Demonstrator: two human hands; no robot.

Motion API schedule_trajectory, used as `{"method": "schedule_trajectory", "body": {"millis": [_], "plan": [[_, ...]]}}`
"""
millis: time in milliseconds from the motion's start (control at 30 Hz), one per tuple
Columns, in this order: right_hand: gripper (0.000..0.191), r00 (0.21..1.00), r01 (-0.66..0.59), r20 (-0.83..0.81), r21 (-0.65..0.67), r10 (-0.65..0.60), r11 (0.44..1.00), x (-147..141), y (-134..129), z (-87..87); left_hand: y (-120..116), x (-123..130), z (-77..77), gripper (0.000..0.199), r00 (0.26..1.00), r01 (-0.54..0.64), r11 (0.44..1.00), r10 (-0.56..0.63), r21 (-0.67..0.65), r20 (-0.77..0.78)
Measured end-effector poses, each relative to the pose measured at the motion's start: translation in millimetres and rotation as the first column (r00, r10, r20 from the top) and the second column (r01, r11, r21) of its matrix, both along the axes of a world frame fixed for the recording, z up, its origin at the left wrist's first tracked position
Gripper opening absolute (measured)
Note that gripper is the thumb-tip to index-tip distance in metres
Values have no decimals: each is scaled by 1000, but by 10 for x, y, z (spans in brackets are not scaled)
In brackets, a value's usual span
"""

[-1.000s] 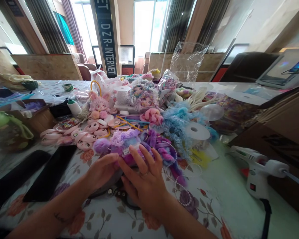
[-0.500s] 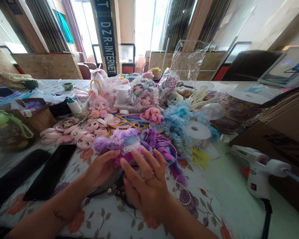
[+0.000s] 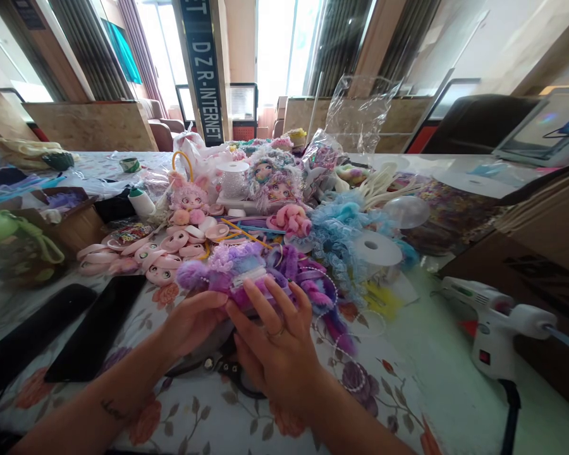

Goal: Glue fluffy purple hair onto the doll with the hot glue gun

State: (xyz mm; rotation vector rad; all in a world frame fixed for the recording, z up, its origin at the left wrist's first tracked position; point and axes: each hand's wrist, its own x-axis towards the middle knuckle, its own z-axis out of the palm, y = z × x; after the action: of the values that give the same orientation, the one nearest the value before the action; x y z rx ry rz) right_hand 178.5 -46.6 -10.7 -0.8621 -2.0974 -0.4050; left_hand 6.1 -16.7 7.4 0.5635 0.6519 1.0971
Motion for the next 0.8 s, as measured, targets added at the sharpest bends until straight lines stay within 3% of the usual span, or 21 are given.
{"method": "schedule_trajectory", "body": {"millis": [233, 367, 433, 500, 600, 667, 733, 800], "plan": [[37, 1000, -8, 9, 11, 7, 1000, 17, -20, 17, 41, -6, -7, 4, 998, -55, 997, 53, -52, -24], [44, 994, 0, -106, 65, 7, 998, 138, 7, 103, 60, -17, 8, 7, 996, -69, 997, 68, -23, -49], [47, 971, 122, -216, 88, -101, 989, 293, 45, 117, 75, -37, 13, 2, 993, -93, 996, 92, 0, -80], [43, 895, 338, -327, 49, -304, 940, 543, 56, 78, 97, -61, 14, 6, 988, -121, 993, 121, 6, -95], [38, 625, 637, -458, -167, -632, 752, 1063, -64, -55, 127, -85, 11, 6, 991, -108, 994, 109, 21, -74], [48, 360, 761, -492, -336, -793, 554, 1436, -214, -132, 131, -86, 7, 9, 992, -112, 994, 113, 12, -64], [59, 148, 808, -327, -504, -934, 304, 1767, -344, -156, 124, -80, 4, 10, 992, -110, 994, 110, 4, -54], [59, 117, 782, -220, -580, -968, 226, 2024, -390, -126, 113, -74, 1, 9, 994, -98, 995, 98, -3, -51]]}}
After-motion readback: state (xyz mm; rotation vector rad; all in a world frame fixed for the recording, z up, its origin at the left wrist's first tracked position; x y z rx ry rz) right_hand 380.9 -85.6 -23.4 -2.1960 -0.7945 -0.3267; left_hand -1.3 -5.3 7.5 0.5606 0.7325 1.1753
